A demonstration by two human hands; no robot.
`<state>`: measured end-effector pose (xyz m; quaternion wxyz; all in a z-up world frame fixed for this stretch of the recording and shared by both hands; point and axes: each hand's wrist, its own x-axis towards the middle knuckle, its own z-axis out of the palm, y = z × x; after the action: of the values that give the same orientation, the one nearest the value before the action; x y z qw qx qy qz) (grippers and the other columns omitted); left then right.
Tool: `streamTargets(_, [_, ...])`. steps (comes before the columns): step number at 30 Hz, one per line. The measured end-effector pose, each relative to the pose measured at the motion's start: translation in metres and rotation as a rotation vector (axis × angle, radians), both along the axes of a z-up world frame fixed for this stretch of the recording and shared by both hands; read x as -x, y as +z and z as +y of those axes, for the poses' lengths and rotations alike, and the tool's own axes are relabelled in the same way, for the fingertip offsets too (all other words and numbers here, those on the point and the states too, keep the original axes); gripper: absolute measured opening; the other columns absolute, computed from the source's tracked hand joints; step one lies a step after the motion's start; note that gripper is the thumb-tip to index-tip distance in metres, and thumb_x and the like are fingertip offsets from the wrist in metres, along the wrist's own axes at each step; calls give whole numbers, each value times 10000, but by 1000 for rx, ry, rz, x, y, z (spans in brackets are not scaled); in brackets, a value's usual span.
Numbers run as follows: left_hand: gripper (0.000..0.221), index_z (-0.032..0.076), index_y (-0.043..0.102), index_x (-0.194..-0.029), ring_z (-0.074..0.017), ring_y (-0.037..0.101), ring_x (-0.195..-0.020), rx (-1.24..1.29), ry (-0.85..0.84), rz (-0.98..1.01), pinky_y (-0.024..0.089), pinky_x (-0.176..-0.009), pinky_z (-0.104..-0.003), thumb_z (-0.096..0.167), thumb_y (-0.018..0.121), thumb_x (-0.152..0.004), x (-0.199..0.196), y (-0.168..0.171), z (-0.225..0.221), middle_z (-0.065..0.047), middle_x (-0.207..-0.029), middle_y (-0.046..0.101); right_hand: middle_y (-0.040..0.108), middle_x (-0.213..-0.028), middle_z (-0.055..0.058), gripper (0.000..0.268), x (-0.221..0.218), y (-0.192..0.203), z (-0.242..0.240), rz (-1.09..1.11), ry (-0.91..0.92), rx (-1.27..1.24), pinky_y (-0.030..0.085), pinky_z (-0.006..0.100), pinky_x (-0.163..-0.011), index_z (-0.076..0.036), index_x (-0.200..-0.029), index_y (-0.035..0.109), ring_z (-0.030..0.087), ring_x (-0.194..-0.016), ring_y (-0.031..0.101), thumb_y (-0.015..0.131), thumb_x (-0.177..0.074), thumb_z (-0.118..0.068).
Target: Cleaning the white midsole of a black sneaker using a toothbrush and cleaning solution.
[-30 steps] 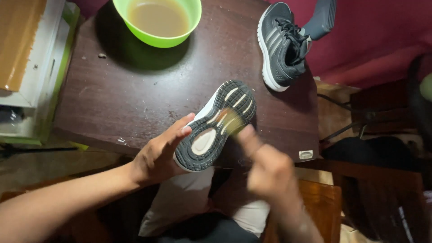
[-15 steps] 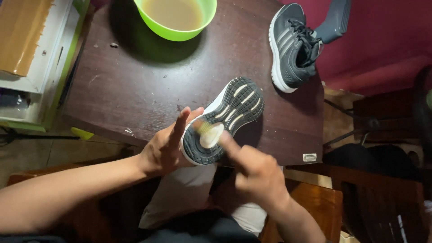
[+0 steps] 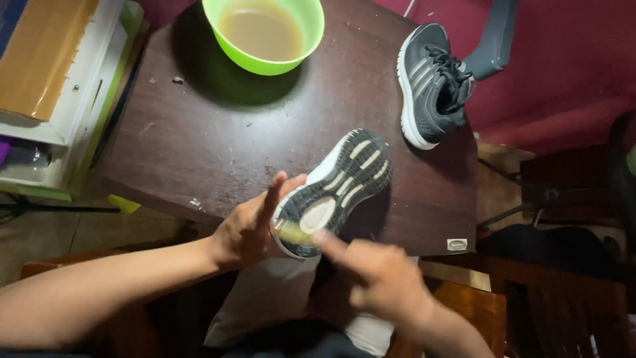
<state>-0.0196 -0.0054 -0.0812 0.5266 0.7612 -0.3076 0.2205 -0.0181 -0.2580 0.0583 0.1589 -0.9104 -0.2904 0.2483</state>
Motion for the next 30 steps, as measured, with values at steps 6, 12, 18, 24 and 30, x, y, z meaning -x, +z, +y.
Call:
streamTargets(6, [1277,84,-92,-1643,-474,579,-1387,24,-49,-55,540,-1142,-458,379,881,-871,-2,12,1,-393,-1505,477,577,-740,-35,1029,-8,-6,-8,-56,107,-109,475,314,-577,-357,-1492,530,181,-665,586,651,-524,-32])
streamTargets(12, [1284,77,-116,-1637,-431,590,-1394,-24,-27,-76,547,-1124,-437,424,862,-881,-2,7,-1,-330,-1516,505,555,-724,0,986,7,0,-4,-24,192,-7,483,408,-508,-382,-1560,403,261,-580,599,655,-661,-66])
streamTargets(18, [1145,117,-143,-1627,-466,582,-1383,61,-89,105,560,-1086,-437,267,772,-956,0,8,6,-391,-1541,435,570,-723,-29,836,11,-4,-11,-99,145,-226,492,324,-561,-314,-1528,468,170,-601,576,753,-757,-163])
streamTargets(24, [1210,165,-138,-1623,-394,580,-1390,35,4,252,553,-1060,-383,524,749,-882,-8,12,9,-270,-1554,510,588,-710,-49,894,28,-17,-23,-168,-55,-208,475,297,-516,-251,-1478,542,144,-567,554,511,-641,60])
streamTargets(30, [1230,147,53,-1664,-365,594,-1230,103,15,35,598,-1027,-467,313,939,-827,-19,8,2,-277,-1358,533,463,-649,13,862,35,-12,-37,-150,-537,-236,393,276,-541,-218,-1497,563,157,-541,414,449,-696,79])
